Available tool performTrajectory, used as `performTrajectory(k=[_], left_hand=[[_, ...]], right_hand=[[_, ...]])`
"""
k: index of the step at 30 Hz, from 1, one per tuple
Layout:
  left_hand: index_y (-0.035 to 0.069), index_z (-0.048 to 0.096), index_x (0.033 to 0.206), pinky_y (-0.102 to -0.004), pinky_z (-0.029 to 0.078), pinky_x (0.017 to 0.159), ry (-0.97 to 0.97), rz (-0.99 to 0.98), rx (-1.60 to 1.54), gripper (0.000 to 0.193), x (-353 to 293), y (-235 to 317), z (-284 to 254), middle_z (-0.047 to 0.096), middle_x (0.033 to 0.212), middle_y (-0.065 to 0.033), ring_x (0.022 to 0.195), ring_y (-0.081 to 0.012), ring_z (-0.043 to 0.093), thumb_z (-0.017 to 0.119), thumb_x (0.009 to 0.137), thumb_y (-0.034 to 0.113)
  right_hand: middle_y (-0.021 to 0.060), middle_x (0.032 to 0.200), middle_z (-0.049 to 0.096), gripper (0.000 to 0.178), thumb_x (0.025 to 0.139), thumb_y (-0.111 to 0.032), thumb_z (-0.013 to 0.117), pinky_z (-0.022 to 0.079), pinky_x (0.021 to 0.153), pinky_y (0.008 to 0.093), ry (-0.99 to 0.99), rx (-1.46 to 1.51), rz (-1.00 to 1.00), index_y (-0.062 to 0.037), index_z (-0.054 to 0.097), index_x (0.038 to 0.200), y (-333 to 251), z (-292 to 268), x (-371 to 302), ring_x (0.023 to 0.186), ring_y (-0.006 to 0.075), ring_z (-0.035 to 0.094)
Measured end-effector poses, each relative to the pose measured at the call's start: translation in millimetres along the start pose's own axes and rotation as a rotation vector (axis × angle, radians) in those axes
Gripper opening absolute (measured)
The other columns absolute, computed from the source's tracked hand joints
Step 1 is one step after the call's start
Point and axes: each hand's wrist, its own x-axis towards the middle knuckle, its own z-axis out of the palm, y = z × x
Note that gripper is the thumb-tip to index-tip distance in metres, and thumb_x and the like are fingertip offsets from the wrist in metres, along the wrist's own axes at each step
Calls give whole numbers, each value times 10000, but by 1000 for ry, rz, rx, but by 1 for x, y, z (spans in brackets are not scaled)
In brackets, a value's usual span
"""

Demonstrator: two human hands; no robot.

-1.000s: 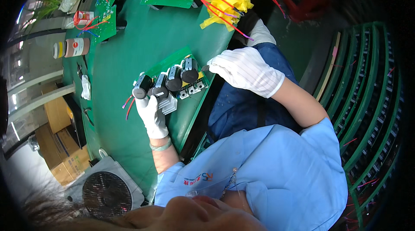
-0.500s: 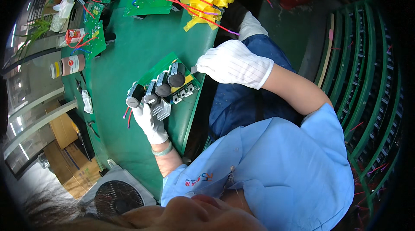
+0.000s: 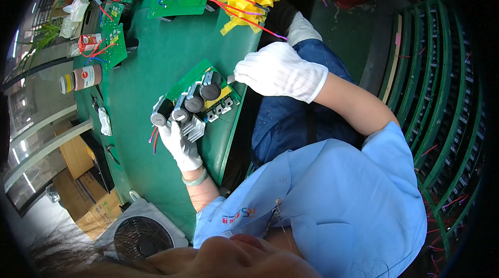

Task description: The person is assembling electronic circuit boards by inserting and adjusting large capacitors and wiring components.

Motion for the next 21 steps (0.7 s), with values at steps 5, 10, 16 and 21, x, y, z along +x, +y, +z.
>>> performTrajectory(k=[5,10,16,21], left_hand=[[-9,301,1412,-410,387,1048,-10,22,-28,674,-1,-2,-1,440,1341,-165,1203,-272,481,556,788,-35],[-7,291,1419,-409,386,1049,-18,22,-17,688,-1,1,-1,431,1359,-166,1210,-272,478,563,788,-34],[-4,282,1426,-402,391,1043,17,36,-18,710,-2,0,2,428,1365,-166,1219,-271,472,578,781,-36],[-5,278,1428,-402,395,1038,-9,42,-47,723,-2,-2,1,426,1366,-163,1212,-271,475,588,775,-33]], right_hand=[[9,640,549,135,823,-237,614,449,479,301,-66,-6,6,-127,585,750,1,-4,2,557,183,571],[23,643,558,137,828,-234,605,455,490,318,-104,70,-78,-123,598,749,10,1,4,576,196,584],[40,633,557,158,842,-241,587,453,495,330,-184,128,-82,-115,592,746,11,-2,8,570,218,581],[59,596,555,218,865,-275,569,446,482,341,-221,179,-33,-125,590,708,10,4,8,552,241,583]])
